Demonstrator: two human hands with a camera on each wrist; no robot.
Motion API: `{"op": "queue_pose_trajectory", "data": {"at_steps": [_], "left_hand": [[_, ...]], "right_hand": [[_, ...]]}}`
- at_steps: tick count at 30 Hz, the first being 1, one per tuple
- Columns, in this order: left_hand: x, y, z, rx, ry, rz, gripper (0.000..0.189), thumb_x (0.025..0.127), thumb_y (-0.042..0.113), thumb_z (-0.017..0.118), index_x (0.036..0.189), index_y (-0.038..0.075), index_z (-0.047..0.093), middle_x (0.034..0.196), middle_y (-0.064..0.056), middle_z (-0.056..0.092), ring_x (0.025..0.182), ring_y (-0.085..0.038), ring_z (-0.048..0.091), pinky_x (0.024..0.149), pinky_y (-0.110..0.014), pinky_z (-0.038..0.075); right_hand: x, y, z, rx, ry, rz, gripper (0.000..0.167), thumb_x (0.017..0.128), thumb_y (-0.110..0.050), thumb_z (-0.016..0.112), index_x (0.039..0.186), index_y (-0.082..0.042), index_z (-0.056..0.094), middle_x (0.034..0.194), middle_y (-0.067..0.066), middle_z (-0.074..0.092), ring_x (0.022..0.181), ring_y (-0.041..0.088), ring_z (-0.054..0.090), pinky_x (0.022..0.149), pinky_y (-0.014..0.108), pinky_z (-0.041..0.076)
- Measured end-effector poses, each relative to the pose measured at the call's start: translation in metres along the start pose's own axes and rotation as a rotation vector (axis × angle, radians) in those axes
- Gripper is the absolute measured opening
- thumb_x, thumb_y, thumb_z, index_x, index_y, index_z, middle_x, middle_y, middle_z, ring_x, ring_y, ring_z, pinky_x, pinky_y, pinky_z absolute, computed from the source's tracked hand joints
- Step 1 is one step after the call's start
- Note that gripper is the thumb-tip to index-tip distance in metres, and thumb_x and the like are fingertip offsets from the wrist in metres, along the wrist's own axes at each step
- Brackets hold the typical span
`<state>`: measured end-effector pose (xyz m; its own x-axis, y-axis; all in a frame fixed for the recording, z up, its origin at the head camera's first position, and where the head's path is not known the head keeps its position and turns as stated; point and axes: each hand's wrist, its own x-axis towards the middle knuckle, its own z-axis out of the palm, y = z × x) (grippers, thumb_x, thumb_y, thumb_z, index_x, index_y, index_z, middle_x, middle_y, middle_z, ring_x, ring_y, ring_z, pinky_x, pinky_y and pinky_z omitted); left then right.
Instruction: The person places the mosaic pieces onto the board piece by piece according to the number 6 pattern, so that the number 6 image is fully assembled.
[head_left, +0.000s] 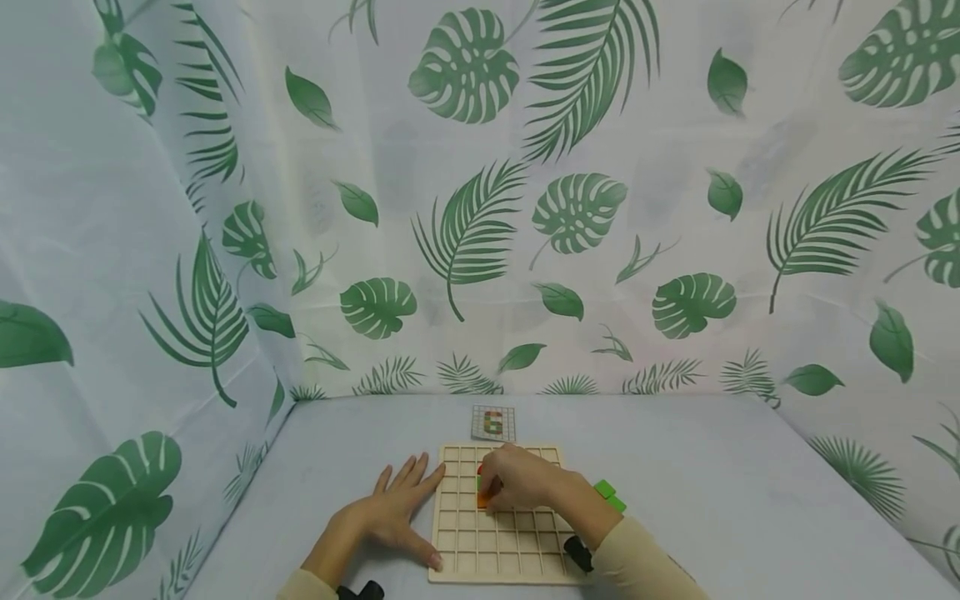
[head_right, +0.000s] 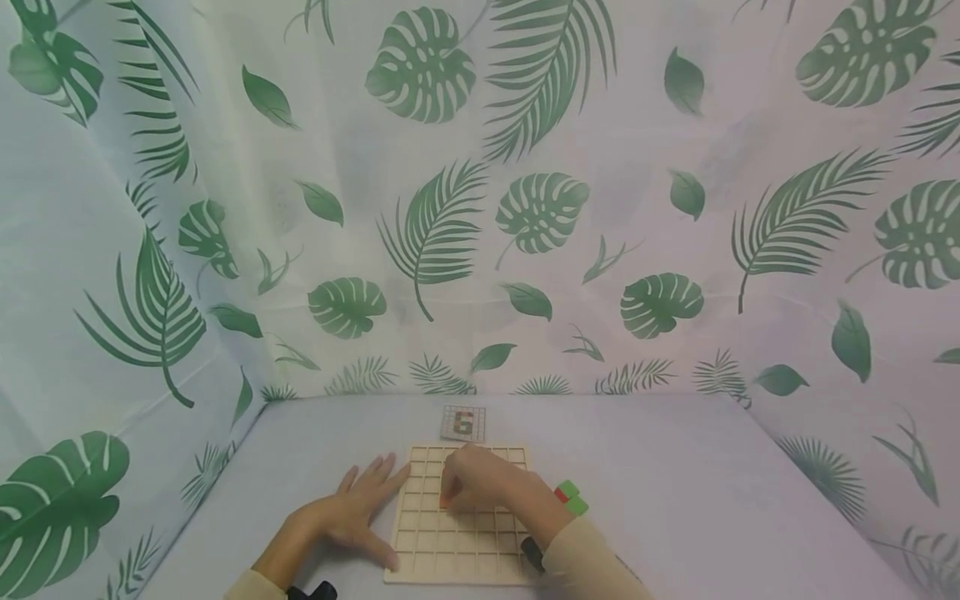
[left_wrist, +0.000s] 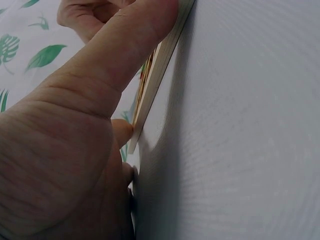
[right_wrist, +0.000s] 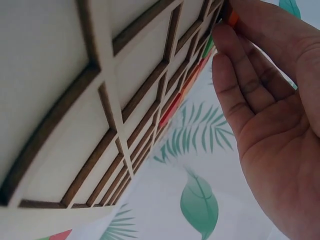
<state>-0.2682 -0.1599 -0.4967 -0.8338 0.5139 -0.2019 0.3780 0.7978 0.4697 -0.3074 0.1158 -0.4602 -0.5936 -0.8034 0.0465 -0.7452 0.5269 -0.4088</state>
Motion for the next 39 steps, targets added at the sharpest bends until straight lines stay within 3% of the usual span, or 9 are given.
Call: {"op": "queue_pose_trajectory", "data": {"at_steps": [19,28,32,36,39], "left_hand": [[0.002,-0.001,0.001,0.007,-0.005,-0.006,0.136,0.064,0.077,0.084,0.169,0.024,0.016,0.175,-0.019,0.001,0.163,-0.041,-0.001,0.126,-0.069,-0.005],[0.003,0.0,0.0,0.008,-0.006,-0.027,0.136,0.062,0.076,0.086,0.169,0.025,0.017,0.176,-0.017,0.003,0.163,-0.04,-0.001,0.127,-0.068,-0.005],[0.003,0.002,0.0,0.016,-0.012,-0.037,0.137,0.062,0.077,0.086,0.169,0.025,0.017,0.176,-0.016,0.003,0.163,-0.04,-0.001,0.127,-0.068,-0.005],[0.003,0.002,-0.001,0.01,-0.014,-0.037,0.137,0.062,0.076,0.086,0.169,0.025,0.017,0.176,-0.016,0.002,0.163,-0.039,-0.001,0.127,-0.067,-0.006],[0.002,0.002,-0.002,0.002,-0.013,-0.033,0.137,0.062,0.076,0.086,0.169,0.024,0.017,0.176,-0.017,0.002,0.163,-0.039,-0.002,0.127,-0.068,-0.006]], "right_hand": [[-0.007,0.003,-0.001,-0.003,0.036,-0.004,0.015,0.083,-0.016,0.089,0.096,-0.014,0.082,0.094,-0.006,0.073,0.078,-0.004,0.061,0.07,0.014,0.053],[-0.027,0.008,-0.009,0.082,0.161,0.065,0.024,0.091,-0.018,0.083,0.113,-0.011,0.079,0.117,-0.001,0.07,0.096,0.013,0.066,0.081,0.029,0.059],[-0.036,0.014,-0.014,0.163,0.23,0.047,0.031,0.094,-0.02,0.079,0.123,-0.01,0.074,0.126,0.004,0.068,0.102,0.027,0.068,0.083,0.039,0.061],[-0.047,0.022,-0.021,0.241,0.3,0.041,0.038,0.095,-0.02,0.078,0.131,-0.01,0.069,0.135,0.012,0.064,0.105,0.035,0.067,0.084,0.039,0.061],[-0.055,0.027,-0.026,0.238,0.335,0.065,0.041,0.094,-0.022,0.079,0.132,-0.013,0.068,0.136,0.009,0.064,0.108,0.035,0.066,0.085,0.037,0.06]]}}
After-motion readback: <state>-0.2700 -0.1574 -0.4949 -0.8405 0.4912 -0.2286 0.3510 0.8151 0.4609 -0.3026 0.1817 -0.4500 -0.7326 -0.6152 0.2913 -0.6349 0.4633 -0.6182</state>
